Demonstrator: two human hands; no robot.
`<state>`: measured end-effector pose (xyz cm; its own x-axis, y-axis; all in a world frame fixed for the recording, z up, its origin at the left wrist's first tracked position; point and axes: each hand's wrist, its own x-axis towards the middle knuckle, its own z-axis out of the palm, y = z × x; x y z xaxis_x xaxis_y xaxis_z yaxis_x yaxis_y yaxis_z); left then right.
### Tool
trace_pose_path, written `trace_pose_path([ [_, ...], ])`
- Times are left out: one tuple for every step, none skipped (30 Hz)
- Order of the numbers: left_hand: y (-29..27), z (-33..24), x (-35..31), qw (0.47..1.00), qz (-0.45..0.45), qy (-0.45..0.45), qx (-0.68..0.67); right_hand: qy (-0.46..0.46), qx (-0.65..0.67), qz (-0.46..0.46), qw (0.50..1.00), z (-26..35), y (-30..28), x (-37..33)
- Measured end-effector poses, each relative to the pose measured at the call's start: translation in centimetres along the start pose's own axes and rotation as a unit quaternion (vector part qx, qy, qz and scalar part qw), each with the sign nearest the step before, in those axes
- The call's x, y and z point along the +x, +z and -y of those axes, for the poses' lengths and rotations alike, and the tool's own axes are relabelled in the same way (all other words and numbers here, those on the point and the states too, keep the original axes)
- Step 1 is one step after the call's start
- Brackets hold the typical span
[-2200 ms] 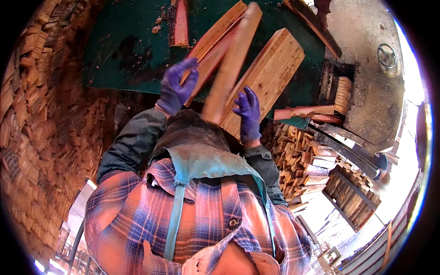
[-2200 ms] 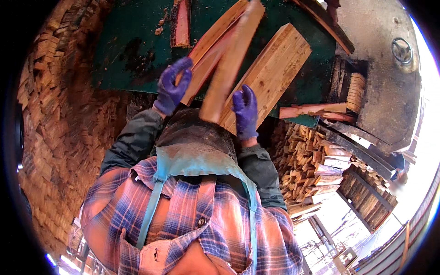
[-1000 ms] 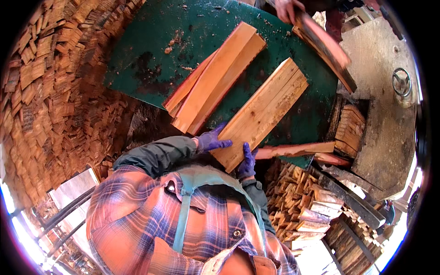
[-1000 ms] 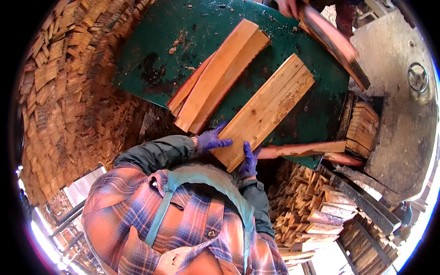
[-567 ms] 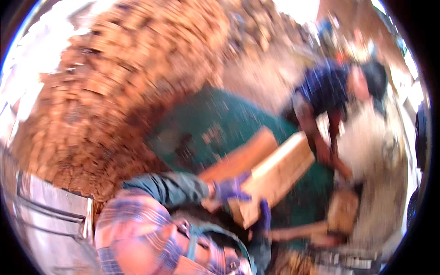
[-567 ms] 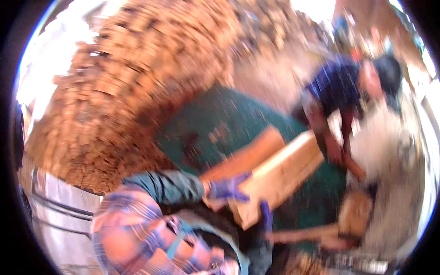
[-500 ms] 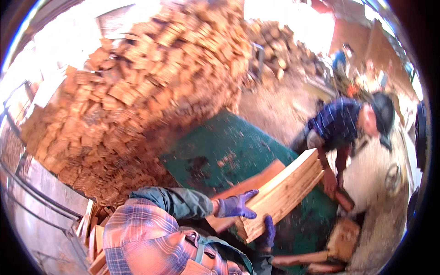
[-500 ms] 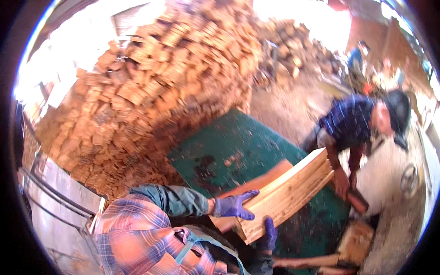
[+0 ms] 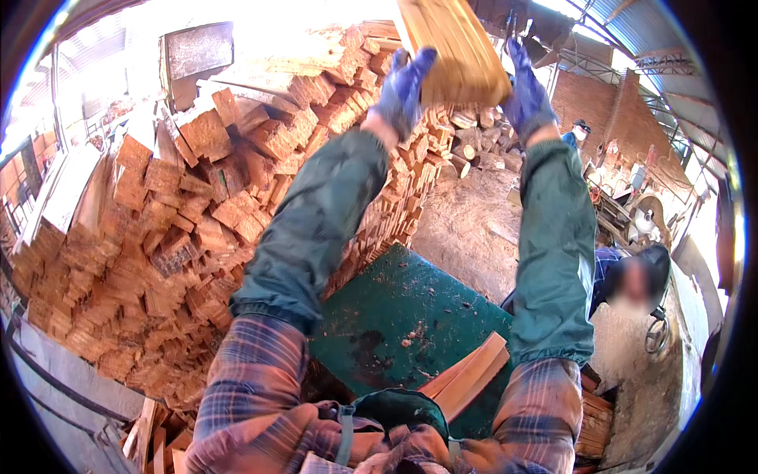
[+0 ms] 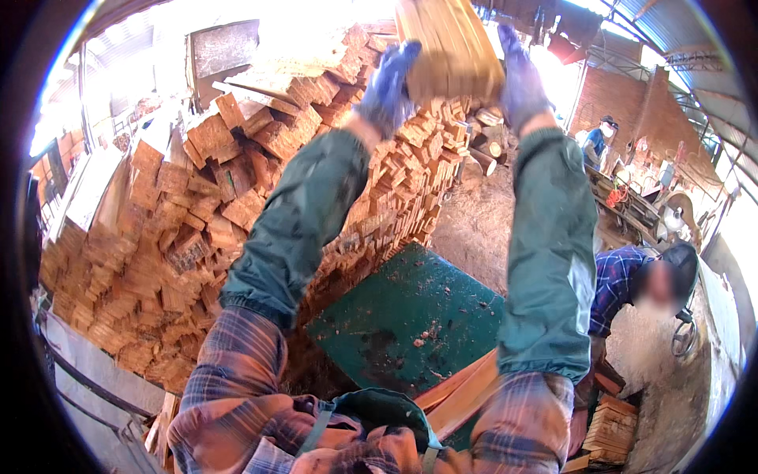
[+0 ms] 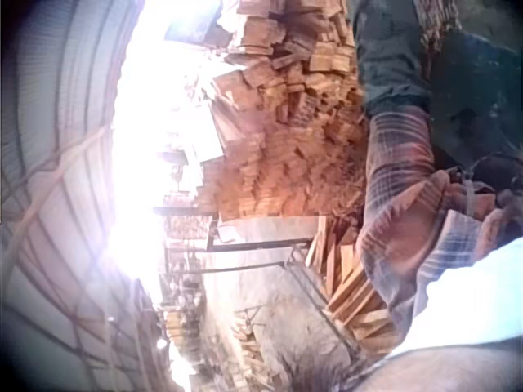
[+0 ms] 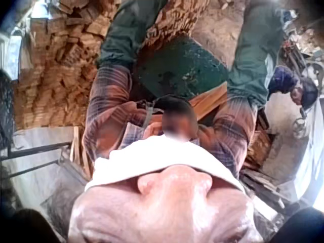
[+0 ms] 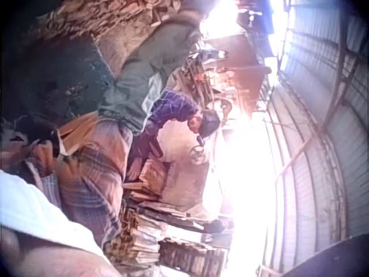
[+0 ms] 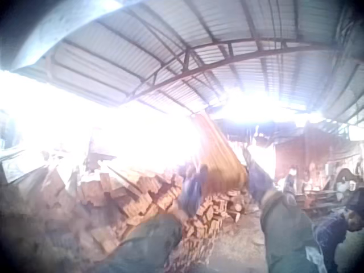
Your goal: The person picks up pieces of cut wood from a green workbench and stacks them onto a large pile of lumber. The person handles the wood with gloved hands, moving pieces individually or in small groups to build up the stack.
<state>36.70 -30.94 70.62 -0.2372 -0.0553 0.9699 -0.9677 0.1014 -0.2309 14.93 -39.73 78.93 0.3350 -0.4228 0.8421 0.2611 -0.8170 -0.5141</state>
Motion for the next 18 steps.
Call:
trace_pose_path([
  [1.9, 1.5, 0.6, 0.950, 0.029, -0.147, -0.272, 0.079, 0.156, -0.131, 0.976, 1.2, 3.9, 1.0],
  [3.9, 1.1, 1.0, 0.795, 0.051, -0.284, -0.533, 0.020, 0.173, -0.121, 0.977, 0.2, 4.6, 0.1],
  [7.4, -0.4, -1.3, 0.778, 0.083, -0.234, -0.576, -0.035, 0.189, -0.109, 0.975, -0.9, 5.3, -1.5],
  [9.9, -0.7, -3.6, 0.764, 0.119, -0.186, -0.606, -0.044, 0.199, -0.092, 0.975, -1.6, 7.7, -4.7],
  [12.5, 1.6, -8.8, 0.902, 0.170, 0.055, -0.394, 0.073, 0.297, -0.088, 0.948, -0.5, 11.0, -8.0],
  [13.9, 0.6, -12.8, 0.863, 0.254, 0.028, -0.435, 0.198, 0.364, -0.106, 0.904, -0.6, 12.0, -12.2],
  [14.8, -4.6, -15.8, 0.809, 0.315, 0.015, -0.496, 0.219, 0.392, -0.071, 0.890, -4.9, 8.4, -16.0],
  [15.0, -9.9, -19.1, 0.745, 0.383, 0.003, -0.546, 0.161, 0.111, -0.021, 0.981, -6.5, 5.4, -20.4],
  [14.7, -13.7, -21.6, 0.676, 0.457, -0.009, -0.579, 0.173, 0.019, -0.028, 0.984, -6.5, 4.0, -25.1],
  [13.6, -19.0, -22.8, 0.619, 0.500, 0.005, -0.606, 0.189, -0.086, -0.038, 0.977, -5.7, 1.5, -30.1],
  [12.2, -22.8, -25.1, 0.573, 0.534, 0.023, -0.621, 0.298, 0.005, -0.145, 0.943, -3.9, 0.2, -37.7],
  [10.3, -24.5, -27.2, 0.538, 0.572, 0.041, -0.618, 0.326, 0.013, -0.212, 0.921, -1.5, 1.3, -43.0],
  [8.3, -25.9, -28.7, 0.506, 0.604, 0.048, -0.614, 0.353, 0.008, -0.278, 0.893, 0.7, 2.6, -46.9],
  [6.7, -27.9, -30.3, 0.463, 0.634, 0.049, -0.617, 0.361, 0.014, -0.302, 0.882, 1.3, 2.9, -50.4],
  [5.4, -29.8, -31.2, 0.427, 0.662, 0.056, -0.614, 0.348, 0.024, -0.320, 0.881, 1.1, 2.4, -53.5],
  [3.7, -32.3, -31.4, 0.403, 0.680, 0.066, -0.610, 0.390, 0.064, -0.382, 0.835, 1.7, 1.2, -57.6],
  [2.4, -35.0, -31.7, 0.379, 0.695, 0.084, -0.605, 0.416, 0.116, -0.439, 0.788, 2.1, 0.5, -62.0],
  [2.3, -37.2, -32.7, 0.381, 0.669, 0.110, -0.628, 0.429, 0.075, -0.500, 0.749, 2.9, -0.4, -65.7],
])
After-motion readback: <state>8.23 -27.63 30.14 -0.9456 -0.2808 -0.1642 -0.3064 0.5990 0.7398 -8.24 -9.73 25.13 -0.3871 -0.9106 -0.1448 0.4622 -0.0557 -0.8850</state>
